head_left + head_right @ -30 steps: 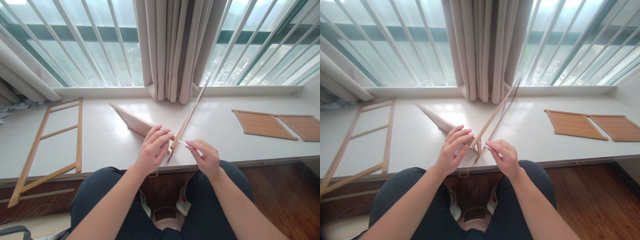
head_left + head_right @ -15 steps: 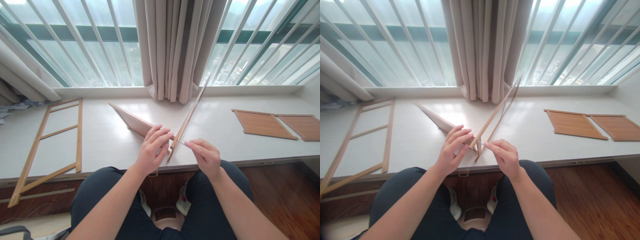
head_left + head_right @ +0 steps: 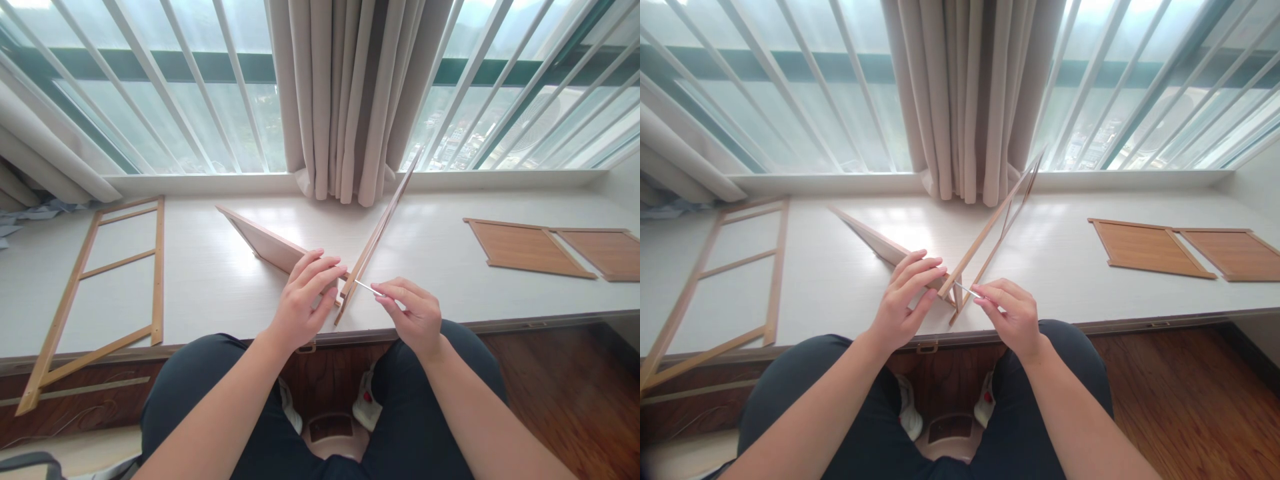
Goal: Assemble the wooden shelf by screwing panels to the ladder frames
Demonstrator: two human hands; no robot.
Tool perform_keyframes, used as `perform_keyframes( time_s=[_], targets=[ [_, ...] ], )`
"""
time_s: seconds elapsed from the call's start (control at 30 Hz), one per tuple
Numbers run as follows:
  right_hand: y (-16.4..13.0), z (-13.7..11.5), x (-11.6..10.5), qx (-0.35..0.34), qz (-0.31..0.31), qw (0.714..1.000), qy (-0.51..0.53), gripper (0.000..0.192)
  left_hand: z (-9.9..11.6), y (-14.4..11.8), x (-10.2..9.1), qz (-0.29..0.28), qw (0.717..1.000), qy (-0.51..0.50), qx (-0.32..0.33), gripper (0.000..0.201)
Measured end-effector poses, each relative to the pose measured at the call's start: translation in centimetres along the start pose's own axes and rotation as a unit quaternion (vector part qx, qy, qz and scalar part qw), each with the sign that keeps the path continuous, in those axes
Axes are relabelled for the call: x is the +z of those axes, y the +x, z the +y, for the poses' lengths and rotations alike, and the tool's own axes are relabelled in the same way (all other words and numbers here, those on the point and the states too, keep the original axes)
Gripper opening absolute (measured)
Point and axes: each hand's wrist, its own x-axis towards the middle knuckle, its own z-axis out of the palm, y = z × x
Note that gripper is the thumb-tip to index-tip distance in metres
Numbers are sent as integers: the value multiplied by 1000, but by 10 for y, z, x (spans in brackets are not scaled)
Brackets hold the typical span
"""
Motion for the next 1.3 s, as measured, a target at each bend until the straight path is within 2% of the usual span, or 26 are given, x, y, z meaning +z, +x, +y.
perform_keyframes(
  time_s=[0.2, 0.6, 0.87, 1.3],
  targets=[
    [0, 0, 1, 18, -15, 999, 35, 23, 1, 1, 0, -2, 1000, 2, -1, 36],
    [1, -5, 5, 62, 7, 996, 57, 11, 0, -1, 1, -5, 1000, 7, 3, 38],
    [-3, -7, 8, 126, 16, 989, 70, 17, -1, -1, 1, -3, 1000, 7, 8, 39],
    [-24, 5, 18, 195, 34, 974, 112, 17, 0, 0, 2, 0, 1000, 8, 14, 40]
  ],
)
